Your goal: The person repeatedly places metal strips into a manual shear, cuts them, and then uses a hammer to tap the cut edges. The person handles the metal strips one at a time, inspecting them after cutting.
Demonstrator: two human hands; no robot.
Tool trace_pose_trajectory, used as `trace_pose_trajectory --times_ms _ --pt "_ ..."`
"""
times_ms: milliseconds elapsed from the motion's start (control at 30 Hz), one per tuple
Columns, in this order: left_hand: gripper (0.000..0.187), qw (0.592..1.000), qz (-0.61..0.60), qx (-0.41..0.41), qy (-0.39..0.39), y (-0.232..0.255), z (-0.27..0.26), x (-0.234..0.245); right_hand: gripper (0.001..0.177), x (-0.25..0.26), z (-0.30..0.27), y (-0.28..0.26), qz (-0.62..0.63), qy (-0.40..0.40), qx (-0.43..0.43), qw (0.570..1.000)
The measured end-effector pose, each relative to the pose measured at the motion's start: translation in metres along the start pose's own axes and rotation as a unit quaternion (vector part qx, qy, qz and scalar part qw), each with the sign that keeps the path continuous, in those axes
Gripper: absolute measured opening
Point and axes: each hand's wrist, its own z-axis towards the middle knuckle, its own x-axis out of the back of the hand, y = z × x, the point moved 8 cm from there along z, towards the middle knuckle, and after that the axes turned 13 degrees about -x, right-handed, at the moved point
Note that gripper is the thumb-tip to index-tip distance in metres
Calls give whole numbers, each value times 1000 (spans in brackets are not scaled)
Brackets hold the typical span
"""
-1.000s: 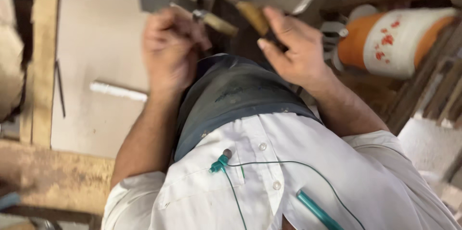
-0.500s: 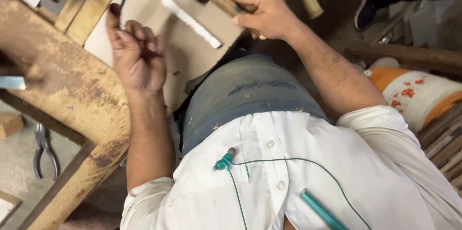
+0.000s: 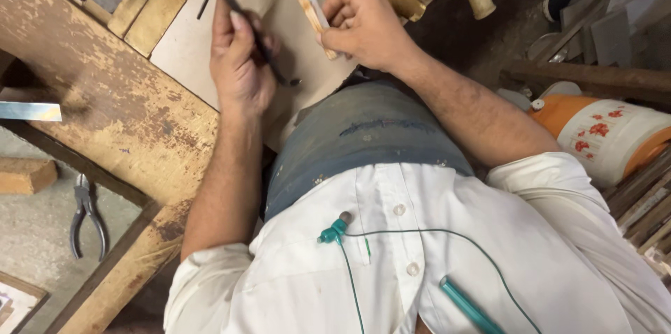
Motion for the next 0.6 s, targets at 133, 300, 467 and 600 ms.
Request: trace_pose_trajectory --times_ms 133,300,467,600 --pt "52 999 -8 34 24 -16 14 -32 39 -10 -19 -25 81 -11 137 987" --pt "51 999 -28 4 -38 -23 29 -52 61 -20 -30 -39 -47 47 149 987" --pt "53 998 6 -4 -58 -36 32 -33 82 -24 -38 -51 -142 52 157 976" --pt "58 999 -15 4 -52 -35 31 -40 82 -25 -39 -57 -168 62 138 974"
